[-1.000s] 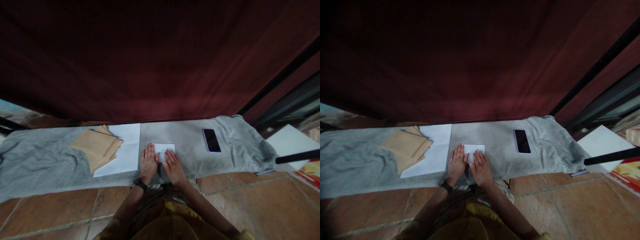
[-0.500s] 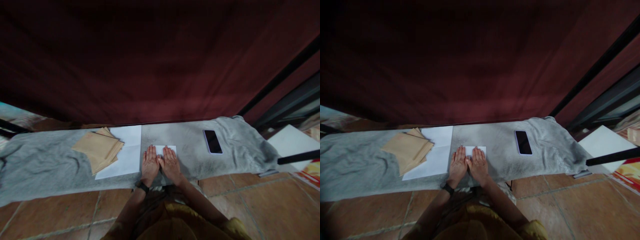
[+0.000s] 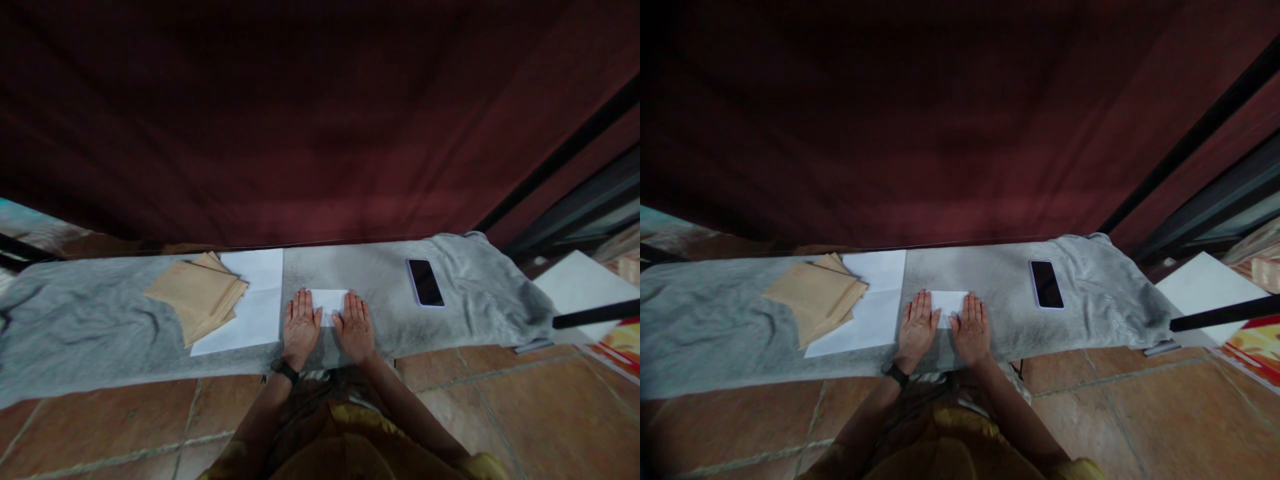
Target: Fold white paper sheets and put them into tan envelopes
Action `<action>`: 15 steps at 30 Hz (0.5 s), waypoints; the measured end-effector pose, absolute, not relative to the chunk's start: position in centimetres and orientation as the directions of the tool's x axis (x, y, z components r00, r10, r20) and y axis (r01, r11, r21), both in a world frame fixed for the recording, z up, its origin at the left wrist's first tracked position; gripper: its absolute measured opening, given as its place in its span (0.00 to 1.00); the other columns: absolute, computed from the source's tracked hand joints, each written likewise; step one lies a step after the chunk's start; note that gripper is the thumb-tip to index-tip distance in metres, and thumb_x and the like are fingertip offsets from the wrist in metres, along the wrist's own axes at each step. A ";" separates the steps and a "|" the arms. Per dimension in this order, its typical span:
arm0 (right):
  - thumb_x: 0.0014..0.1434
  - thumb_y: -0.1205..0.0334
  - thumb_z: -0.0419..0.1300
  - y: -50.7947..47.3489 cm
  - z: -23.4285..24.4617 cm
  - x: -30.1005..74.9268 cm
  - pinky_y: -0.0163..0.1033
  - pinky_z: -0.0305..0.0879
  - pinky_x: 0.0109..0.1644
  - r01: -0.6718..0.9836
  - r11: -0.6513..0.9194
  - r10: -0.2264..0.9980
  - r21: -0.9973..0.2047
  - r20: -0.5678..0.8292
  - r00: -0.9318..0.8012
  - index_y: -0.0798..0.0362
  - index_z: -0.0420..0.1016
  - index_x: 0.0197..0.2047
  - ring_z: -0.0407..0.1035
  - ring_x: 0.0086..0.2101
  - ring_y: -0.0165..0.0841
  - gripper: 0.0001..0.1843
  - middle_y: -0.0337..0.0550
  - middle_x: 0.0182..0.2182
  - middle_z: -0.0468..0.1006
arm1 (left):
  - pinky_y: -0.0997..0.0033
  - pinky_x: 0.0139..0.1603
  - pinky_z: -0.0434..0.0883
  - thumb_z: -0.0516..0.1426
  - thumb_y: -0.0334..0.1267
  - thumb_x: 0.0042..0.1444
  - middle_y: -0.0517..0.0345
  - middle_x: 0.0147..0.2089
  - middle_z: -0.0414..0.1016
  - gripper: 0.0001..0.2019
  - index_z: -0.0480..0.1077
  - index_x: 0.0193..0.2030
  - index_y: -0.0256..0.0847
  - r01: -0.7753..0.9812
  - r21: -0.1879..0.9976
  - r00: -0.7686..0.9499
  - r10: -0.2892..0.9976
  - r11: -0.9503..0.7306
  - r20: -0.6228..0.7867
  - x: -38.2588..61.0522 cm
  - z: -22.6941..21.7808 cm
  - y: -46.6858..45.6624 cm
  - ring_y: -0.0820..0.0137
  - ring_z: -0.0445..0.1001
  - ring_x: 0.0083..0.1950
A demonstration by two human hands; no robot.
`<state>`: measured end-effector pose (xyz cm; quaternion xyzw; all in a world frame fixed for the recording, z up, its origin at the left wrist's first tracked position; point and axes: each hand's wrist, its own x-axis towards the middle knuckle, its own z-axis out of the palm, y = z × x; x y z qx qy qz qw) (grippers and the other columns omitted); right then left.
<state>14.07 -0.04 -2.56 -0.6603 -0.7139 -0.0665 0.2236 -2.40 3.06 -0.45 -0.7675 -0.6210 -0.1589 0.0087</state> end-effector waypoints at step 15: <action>0.74 0.53 0.49 -2.8 -2.4 15.4 0.59 0.54 0.70 0.963 0.146 0.917 -0.225 0.397 -0.046 0.65 0.53 0.74 0.56 0.69 0.50 0.34 0.63 0.70 0.62 | 0.46 0.75 0.55 0.43 0.47 0.72 0.37 0.74 0.58 0.31 0.55 0.74 0.28 0.956 0.195 0.163 0.950 -0.219 0.268 -2.3 -0.6 3.2 0.53 0.56 0.76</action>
